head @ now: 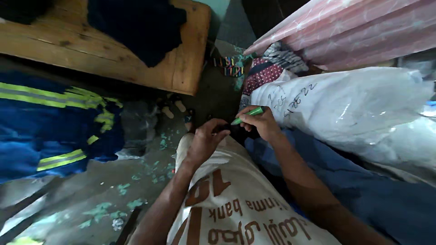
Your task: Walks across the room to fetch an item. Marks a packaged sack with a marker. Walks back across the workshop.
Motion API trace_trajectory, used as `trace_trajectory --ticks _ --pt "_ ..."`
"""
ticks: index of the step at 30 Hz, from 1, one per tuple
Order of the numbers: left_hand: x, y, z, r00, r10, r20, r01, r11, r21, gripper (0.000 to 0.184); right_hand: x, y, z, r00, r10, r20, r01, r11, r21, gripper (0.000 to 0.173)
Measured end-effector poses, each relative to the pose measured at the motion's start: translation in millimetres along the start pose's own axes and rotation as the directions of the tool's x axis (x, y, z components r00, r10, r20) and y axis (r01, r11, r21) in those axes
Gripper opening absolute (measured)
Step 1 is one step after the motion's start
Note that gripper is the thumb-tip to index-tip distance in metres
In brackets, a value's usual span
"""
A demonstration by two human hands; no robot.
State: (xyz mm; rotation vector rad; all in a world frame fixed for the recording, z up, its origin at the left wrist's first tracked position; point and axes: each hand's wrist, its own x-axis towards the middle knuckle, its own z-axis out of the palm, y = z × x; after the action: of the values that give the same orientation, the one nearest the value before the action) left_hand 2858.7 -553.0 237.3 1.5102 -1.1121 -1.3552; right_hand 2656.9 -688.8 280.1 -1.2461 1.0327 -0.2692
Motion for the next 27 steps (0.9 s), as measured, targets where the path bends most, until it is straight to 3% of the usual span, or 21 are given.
trace_trajectory --ticks 5,11,16,20,24,27 --pt "-3.7 12.9 -5.2 0.996 0.016 -0.085 -0.013 0.999 0.034 0.028 6.1 -8.9 6.0 0.990 -0.132 0.053 0.129 0.990 0.057 0.017" --pt "-9.2 20.6 -21.6 0.988 0.071 -0.141 -0.060 0.995 0.081 0.028 10.8 -37.0 17.3 0.983 -0.173 0.068 0.173 0.985 0.008 0.020" --pt "-21.2 37.1 -41.7 0.974 0.168 -0.149 -0.163 0.986 0.043 0.028 23.4 -56.2 47.5 0.955 -0.185 0.233 0.196 0.980 -0.028 0.023" --pt "-35.0 34.4 -66.9 0.963 0.199 -0.180 -0.206 0.978 -0.019 0.024 39.7 -62.7 71.1 0.904 -0.204 0.376 0.228 0.974 -0.019 0.026" --pt "-56.9 43.1 -84.3 0.978 0.148 -0.148 -0.162 0.983 -0.088 0.020 53.1 -69.6 87.5 0.772 -0.269 0.575 0.313 0.950 0.025 0.024" --pt "-62.8 54.1 -77.5 0.955 0.106 -0.277 -0.136 0.986 -0.093 0.019 66.3 -73.1 93.3 0.723 -0.322 0.611 0.344 0.935 0.086 0.021"
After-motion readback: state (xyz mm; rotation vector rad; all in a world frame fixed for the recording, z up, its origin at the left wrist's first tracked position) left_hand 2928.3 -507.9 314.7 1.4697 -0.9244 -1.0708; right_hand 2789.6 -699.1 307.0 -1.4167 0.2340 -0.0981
